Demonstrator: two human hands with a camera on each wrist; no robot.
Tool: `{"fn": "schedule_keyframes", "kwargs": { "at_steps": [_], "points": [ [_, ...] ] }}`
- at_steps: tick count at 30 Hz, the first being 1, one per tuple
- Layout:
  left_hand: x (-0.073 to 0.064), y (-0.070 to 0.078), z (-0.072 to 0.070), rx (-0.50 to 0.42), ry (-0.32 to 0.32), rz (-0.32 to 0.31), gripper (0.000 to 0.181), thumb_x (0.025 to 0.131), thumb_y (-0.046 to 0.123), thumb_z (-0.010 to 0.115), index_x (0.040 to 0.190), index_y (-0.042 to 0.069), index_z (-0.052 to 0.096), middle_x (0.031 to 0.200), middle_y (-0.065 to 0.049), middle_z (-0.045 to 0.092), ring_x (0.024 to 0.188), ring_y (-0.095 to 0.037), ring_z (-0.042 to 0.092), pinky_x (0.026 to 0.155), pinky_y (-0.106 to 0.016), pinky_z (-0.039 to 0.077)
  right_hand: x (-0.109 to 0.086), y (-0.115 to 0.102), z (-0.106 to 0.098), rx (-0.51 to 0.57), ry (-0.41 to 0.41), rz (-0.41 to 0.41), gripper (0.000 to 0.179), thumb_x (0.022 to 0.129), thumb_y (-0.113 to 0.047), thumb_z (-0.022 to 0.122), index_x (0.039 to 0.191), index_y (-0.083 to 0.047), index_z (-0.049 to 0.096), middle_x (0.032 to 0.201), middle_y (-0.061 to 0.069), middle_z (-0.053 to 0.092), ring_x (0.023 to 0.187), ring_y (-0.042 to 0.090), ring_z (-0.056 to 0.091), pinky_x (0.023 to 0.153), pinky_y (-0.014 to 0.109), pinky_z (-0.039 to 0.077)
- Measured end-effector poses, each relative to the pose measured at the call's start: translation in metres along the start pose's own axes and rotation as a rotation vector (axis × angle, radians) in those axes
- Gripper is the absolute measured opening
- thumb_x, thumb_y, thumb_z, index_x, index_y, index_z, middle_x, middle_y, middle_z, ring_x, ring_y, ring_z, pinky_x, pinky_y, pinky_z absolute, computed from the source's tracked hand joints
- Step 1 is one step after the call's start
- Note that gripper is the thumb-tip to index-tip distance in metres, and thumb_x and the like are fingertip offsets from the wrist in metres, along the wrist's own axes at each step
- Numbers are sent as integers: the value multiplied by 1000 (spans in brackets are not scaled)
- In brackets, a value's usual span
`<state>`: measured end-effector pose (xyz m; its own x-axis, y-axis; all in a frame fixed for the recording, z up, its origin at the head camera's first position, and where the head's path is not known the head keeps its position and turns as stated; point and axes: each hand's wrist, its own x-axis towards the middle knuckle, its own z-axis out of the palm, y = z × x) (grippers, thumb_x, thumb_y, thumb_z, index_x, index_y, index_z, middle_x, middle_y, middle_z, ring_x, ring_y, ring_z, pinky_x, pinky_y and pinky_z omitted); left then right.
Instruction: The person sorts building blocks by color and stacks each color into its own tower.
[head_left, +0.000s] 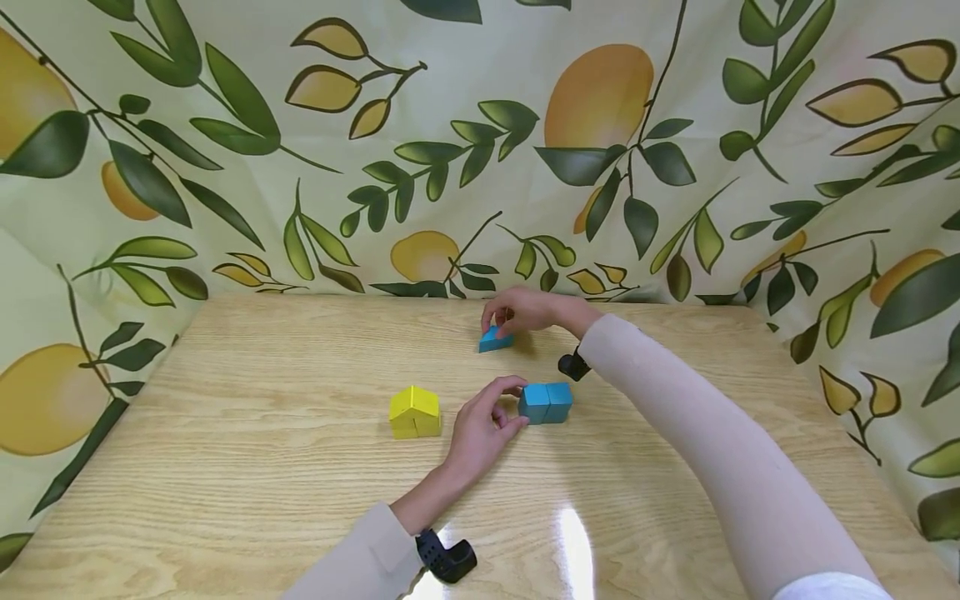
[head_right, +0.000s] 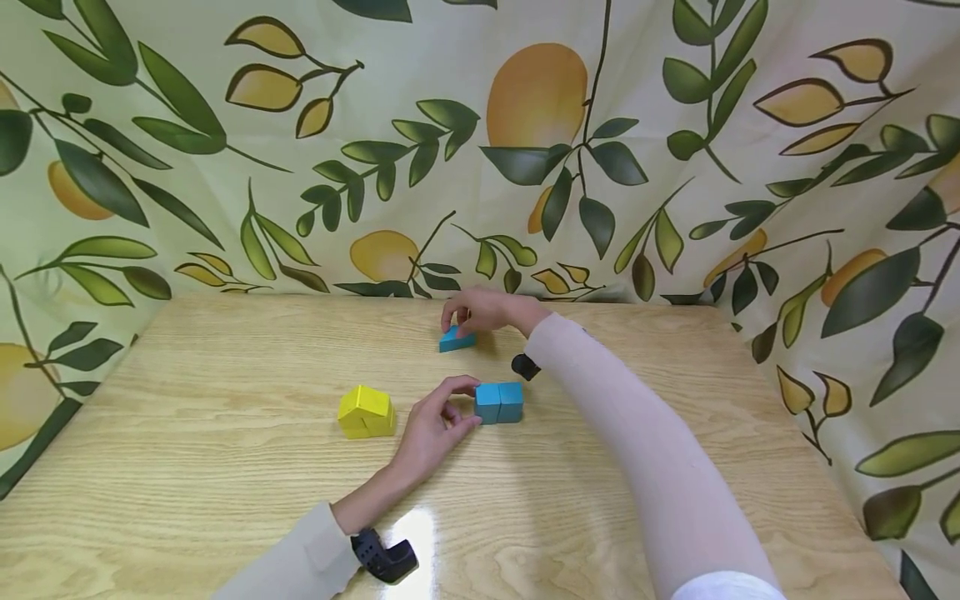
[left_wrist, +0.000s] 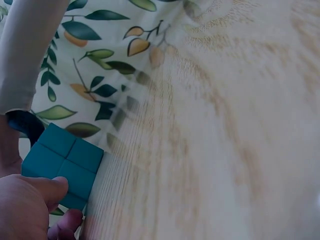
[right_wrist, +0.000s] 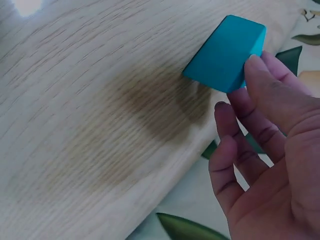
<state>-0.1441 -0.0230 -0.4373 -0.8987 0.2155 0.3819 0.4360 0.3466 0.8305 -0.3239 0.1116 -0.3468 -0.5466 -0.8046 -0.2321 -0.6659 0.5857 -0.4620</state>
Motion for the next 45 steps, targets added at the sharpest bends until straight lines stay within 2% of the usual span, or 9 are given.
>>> {"fn": "schedule_keyframes", "kwargs": {
  "at_steps": [4,10,19,27,37,45],
  "points": [
    [0,1,0,-4,-6,-3,49,79,0,76,121,19,58,106,-1,66,57,-9,48,52,-21,39,-5,9,3,77,13,19,20,92,-13,65,112,-12,66,102,4,61,94,20,56,84,34,45],
    [0,2,1,-11,-5,7,49,79,0,76,120,19,58,105,1,66,57,-7,48,52,-21,40,-14,23,11,224,11,112,33,94,-21,63,125,-10,61,117,5,58,110,21,52,95,37,42],
    [0,3,1,-12,-8,-4,49,79,0,77,121,19,58,106,1,65,57,-7,48,52,-20,39,-20,31,19,340,26,121,33,90,-24,68,122,-16,63,110,1,60,104,18,54,92,35,42],
    [1,3,1,-17,-10,-4,50,79,0,76,121,20,58,107,1,65,57,-9,48,53,-20,39,-25,35,27,386,52,117,36,86,-22,74,119,-17,62,108,2,60,101,19,53,89,34,43],
    [0,1,2,-11,-9,-11,49,80,1,76,121,21,58,105,1,65,57,-8,47,53,-20,39,-30,40,37,392,136,69,33,84,-16,76,115,-15,64,101,4,61,94,21,54,84,35,45],
    [0,0,1,-7,0,-13,50,79,1,77,121,21,58,107,2,65,56,-7,47,52,-20,39,-36,31,33,401,173,66,37,83,-21,77,117,-16,64,101,3,62,92,22,55,80,35,45]
  ]
}}
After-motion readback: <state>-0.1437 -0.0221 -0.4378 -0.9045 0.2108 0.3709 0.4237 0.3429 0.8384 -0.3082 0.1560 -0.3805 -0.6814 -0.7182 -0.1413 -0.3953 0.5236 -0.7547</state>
